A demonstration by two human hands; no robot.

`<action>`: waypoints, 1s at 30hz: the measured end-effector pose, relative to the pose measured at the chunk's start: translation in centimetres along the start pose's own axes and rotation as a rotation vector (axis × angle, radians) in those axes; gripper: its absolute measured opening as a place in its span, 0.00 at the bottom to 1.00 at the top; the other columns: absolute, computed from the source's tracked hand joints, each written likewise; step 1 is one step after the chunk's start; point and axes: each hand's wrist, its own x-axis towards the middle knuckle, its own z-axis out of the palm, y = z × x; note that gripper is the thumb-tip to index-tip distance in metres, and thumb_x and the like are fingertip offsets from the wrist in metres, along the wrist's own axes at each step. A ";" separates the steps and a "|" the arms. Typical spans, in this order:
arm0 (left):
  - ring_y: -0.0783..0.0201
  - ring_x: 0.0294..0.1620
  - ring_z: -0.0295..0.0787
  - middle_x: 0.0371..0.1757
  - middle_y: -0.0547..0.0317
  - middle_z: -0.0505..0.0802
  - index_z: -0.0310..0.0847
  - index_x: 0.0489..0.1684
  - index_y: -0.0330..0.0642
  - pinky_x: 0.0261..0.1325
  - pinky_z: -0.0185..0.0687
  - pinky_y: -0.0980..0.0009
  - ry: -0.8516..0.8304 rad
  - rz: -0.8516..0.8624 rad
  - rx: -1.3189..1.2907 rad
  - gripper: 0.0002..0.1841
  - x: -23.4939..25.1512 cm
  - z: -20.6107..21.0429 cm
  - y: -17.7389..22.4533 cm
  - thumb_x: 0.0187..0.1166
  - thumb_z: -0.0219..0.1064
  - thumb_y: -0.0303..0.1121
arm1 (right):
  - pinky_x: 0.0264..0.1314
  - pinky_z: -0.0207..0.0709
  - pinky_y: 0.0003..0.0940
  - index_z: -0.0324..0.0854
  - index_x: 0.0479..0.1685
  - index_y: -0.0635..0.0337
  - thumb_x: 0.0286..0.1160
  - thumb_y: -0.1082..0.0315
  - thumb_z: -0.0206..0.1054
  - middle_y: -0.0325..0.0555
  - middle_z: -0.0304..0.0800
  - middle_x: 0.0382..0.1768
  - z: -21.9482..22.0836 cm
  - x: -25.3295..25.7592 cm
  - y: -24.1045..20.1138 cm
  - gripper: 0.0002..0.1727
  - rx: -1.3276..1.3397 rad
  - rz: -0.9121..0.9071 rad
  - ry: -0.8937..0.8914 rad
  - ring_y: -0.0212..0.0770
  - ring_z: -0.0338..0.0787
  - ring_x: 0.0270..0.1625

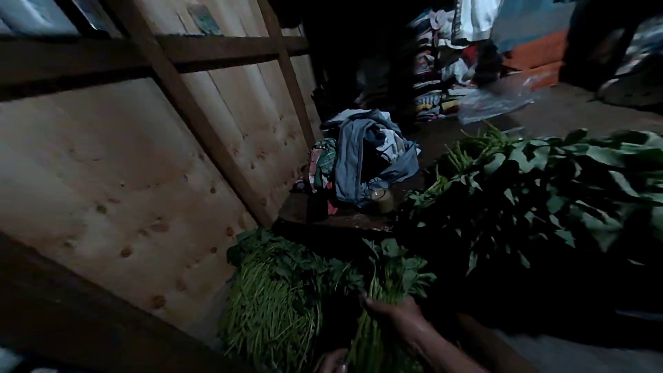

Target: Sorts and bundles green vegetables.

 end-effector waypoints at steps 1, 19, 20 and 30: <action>0.43 0.69 0.85 0.66 0.33 0.88 0.84 0.64 0.25 0.76 0.77 0.50 0.007 0.026 0.064 0.17 0.1 -0.7 1.1 0.84 0.61 0.27 | 0.56 0.90 0.40 0.71 0.69 0.68 0.67 0.70 0.81 0.54 0.91 0.51 0.7 -0.5 -0.9 0.32 -0.041 -0.012 0.036 0.43 0.94 0.51; 0.36 0.48 0.93 0.48 0.35 0.93 0.84 0.56 0.28 0.51 0.85 0.39 0.215 0.718 0.475 0.22 2.2 1.7 18.8 0.59 0.75 0.15 | 0.43 0.88 0.44 0.81 0.48 0.55 0.83 0.59 0.64 0.44 0.89 0.37 -4.1 -17.1 -14.5 0.09 0.450 -0.125 0.044 0.40 0.91 0.40; 0.38 0.46 0.93 0.45 0.36 0.94 0.85 0.52 0.28 0.50 0.85 0.42 0.294 0.854 0.500 0.16 2.3 2.5 18.4 0.64 0.70 0.17 | 0.43 0.88 0.44 0.80 0.46 0.52 0.84 0.53 0.61 0.42 0.88 0.35 -5.7 -18.5 -14.6 0.13 0.382 -0.122 0.023 0.39 0.91 0.39; 0.53 0.37 0.93 0.34 0.52 0.94 0.90 0.39 0.39 0.43 0.89 0.58 0.141 1.253 0.446 0.12 -4.1 10.2 13.5 0.82 0.57 0.27 | 0.52 0.84 0.22 0.81 0.58 0.61 0.73 0.51 0.70 0.32 0.90 0.41 -25.9 -29.0 -4.9 0.23 -0.693 -0.050 0.134 0.22 0.89 0.45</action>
